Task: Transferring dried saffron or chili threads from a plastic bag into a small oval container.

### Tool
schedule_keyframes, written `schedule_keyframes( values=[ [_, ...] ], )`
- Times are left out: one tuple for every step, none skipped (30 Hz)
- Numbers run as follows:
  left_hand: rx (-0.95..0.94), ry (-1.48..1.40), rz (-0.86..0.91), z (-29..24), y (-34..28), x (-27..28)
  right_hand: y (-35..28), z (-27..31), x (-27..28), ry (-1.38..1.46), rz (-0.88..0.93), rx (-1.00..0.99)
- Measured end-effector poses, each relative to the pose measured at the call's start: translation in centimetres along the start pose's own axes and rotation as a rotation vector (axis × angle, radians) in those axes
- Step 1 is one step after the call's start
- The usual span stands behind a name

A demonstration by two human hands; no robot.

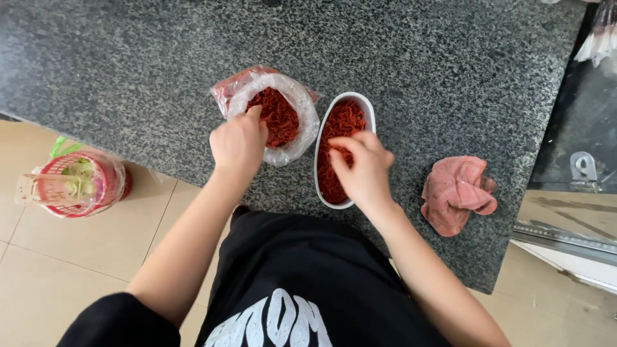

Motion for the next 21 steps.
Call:
schedule_keyframes(
  values=[
    [0.002,0.002,-0.002,0.3,0.2,0.2,0.6,0.7,-0.9,0.002,0.000,0.003],
    [-0.010,0.020,0.056,0.3,0.5,-0.2,1.2,1.9,-1.9,-0.027,0.017,0.071],
    [-0.022,0.037,0.114,0.4,0.7,-0.6,1.7,3.1,-2.9,-0.057,0.034,0.139],
    [-0.021,0.035,0.112,0.8,0.6,-1.1,2.2,4.2,-3.4,-0.058,0.034,0.142],
    [-0.041,0.049,0.135,0.9,0.5,-1.8,2.6,5.7,-4.5,-0.118,0.085,0.205],
    [-0.062,0.062,0.156,1.0,0.6,-2.5,3.0,7.2,-5.5,-0.179,0.133,0.267],
    [-0.062,0.060,0.153,1.0,0.4,-2.4,2.9,7.0,-6.7,-0.182,0.132,0.269],
    [-0.069,0.021,0.116,1.0,0.3,-1.9,2.6,7.2,-8.3,-0.324,0.151,0.322],
    [-0.076,-0.017,0.078,1.0,0.2,-1.4,2.3,7.3,-10.0,-0.466,0.170,0.373],
    [-0.075,-0.019,0.077,0.8,0.0,-0.8,2.2,7.5,-9.9,-0.468,0.170,0.375],
    [-0.047,-0.061,0.047,0.9,-0.1,0.0,2.1,7.7,-10.0,-0.532,0.179,0.391],
    [-0.018,-0.104,0.018,1.1,-0.3,0.8,1.9,8.0,-10.2,-0.596,0.190,0.409],
    [-0.015,-0.106,0.018,1.3,-0.4,0.8,1.8,7.9,-10.1,-0.597,0.192,0.410],
    [0.030,-0.239,-0.014,2.0,-0.7,1.2,1.8,7.8,-10.0,-0.568,0.195,0.395],
    [0.077,-0.372,-0.046,2.7,-1.1,1.4,1.7,7.6,-9.9,-0.538,0.198,0.380],
    [0.076,-0.373,-0.046,3.0,-1.1,1.3,1.7,7.7,-9.7,-0.539,0.198,0.380],
    [0.113,-0.473,-0.072,3.7,-1.2,1.3,1.7,7.6,-9.7,-0.531,0.222,0.369],
    [0.147,-0.573,-0.098,4.2,-1.2,1.2,1.8,7.5,-9.6,-0.525,0.244,0.354],
    [0.143,-0.575,-0.097,4.1,-0.9,1.9,1.8,7.1,-9.9,-0.528,0.243,0.351],
    [0.202,-0.680,-0.101,4.5,-0.8,2.3,1.7,6.7,-10.3,-0.545,0.244,0.356],
    [0.261,-0.785,-0.104,4.9,-0.8,2.8,1.5,6.4,-10.6,-0.563,0.245,0.361]
  ],
)
Point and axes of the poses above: each hand's wrist, its own y-axis towards the middle knuckle, its own x-axis out of the back of the hand, z = x × y, the point moved 9 cm from there along y, towards the middle knuckle, and after that the axes turned 5 degrees about -y, right-handed, at the moved point
